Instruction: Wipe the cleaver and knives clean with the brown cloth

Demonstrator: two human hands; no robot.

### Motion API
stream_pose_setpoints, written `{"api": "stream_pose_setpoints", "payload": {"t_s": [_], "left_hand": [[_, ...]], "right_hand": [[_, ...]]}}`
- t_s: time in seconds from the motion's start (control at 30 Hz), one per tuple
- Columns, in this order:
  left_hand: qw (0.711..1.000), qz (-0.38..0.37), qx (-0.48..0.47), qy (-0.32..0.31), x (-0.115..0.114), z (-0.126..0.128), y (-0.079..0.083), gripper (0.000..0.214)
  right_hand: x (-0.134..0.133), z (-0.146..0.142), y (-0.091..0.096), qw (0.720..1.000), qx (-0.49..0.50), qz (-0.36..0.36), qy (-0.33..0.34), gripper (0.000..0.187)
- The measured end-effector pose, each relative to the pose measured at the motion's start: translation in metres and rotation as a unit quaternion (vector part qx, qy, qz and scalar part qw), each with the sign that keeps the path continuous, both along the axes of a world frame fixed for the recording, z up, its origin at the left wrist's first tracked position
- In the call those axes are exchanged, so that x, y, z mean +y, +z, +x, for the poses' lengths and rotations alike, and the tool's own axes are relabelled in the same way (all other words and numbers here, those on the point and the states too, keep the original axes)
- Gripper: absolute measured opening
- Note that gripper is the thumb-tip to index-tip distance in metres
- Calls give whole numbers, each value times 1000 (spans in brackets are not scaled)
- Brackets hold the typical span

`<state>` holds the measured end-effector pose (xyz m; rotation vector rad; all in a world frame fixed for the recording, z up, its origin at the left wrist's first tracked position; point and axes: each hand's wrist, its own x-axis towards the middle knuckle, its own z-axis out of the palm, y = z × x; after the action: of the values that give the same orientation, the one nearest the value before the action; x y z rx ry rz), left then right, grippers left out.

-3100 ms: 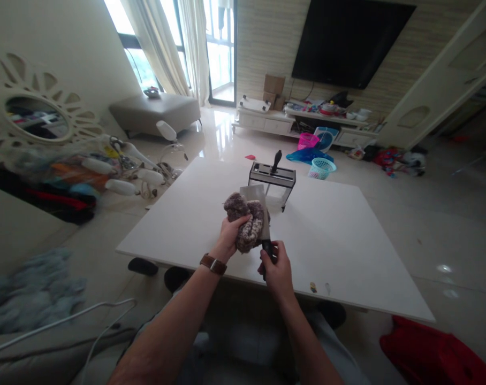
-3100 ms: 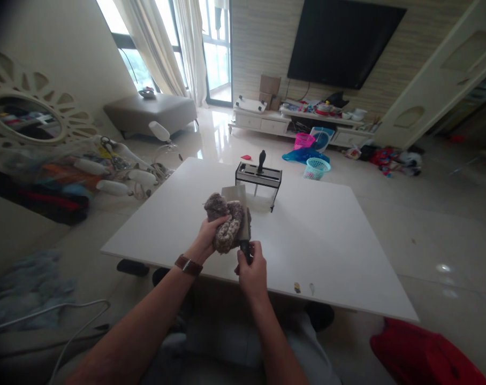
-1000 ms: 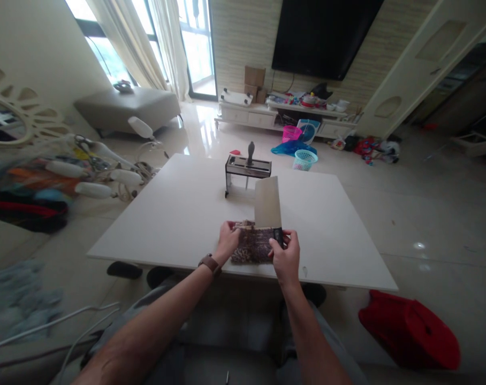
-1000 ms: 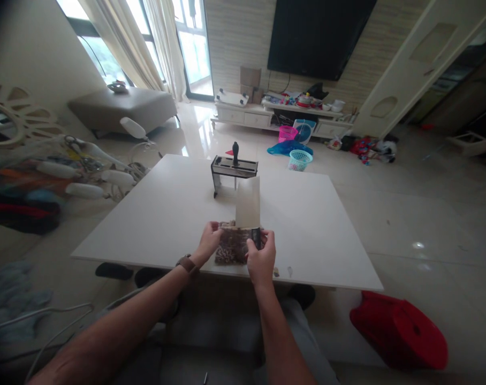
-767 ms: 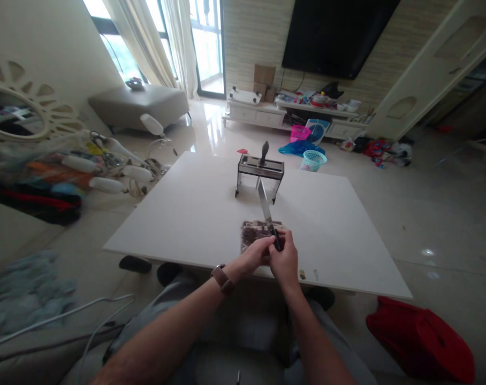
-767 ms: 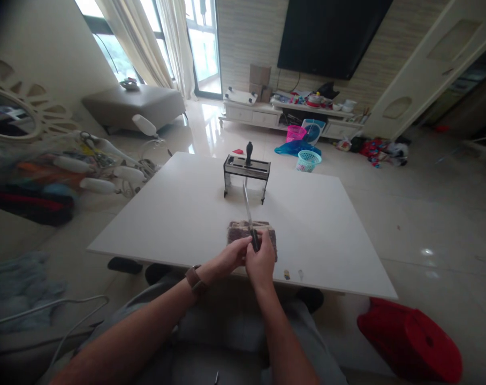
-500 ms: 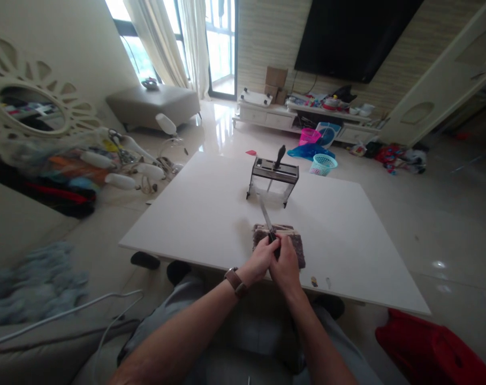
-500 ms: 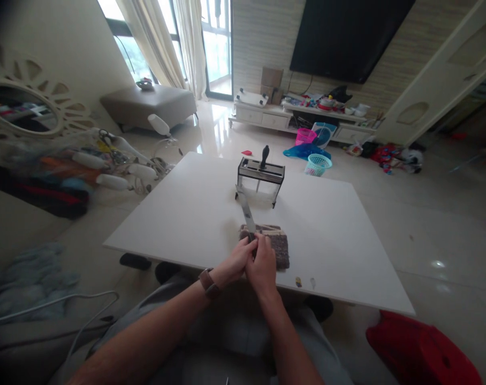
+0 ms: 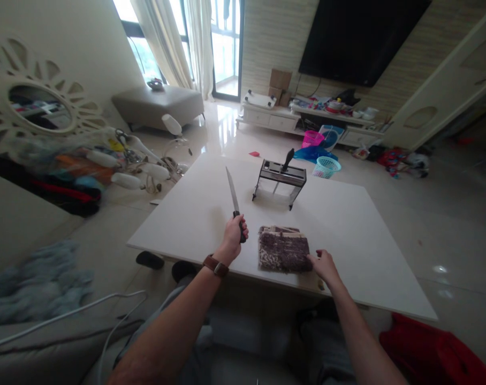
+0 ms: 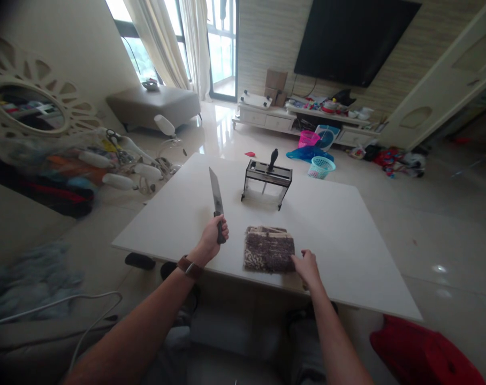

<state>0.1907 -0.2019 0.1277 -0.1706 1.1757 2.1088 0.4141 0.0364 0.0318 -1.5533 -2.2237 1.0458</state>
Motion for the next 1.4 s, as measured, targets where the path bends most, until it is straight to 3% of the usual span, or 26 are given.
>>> {"api": "stream_pose_setpoints", "payload": {"t_s": [0.27, 0.47, 0.6, 0.73, 0.93, 1.1, 1.23, 1.4], "left_hand": [[999, 21, -22, 12, 3, -7, 12, 30], [999, 44, -19, -4, 1, -4, 17, 32], [997, 51, -12, -47, 1, 3, 18, 33], [992, 45, -13, -115, 2, 14, 20, 31], [966, 44, -23, -253, 4, 26, 20, 28], [934, 5, -10, -358, 12, 41, 18, 31], [929, -9, 7, -370, 22, 52, 17, 33], [925, 29, -24, -377, 28, 56, 16, 33]], "right_hand": [[-16, -19, -19, 979, 63, -183, -59, 34], [-40, -30, -3, 921, 145, -355, -66, 21], [-51, -42, 13, 885, 200, -414, -69, 18], [-53, -53, 30, 856, 265, -438, -78, 21], [-48, -54, 62, 768, 442, -452, -100, 30], [-49, -47, 86, 740, 503, -439, -82, 35], [-57, -42, 106, 715, 546, -430, -79, 36], [-55, -33, 123, 666, 601, -439, -42, 41]]}}
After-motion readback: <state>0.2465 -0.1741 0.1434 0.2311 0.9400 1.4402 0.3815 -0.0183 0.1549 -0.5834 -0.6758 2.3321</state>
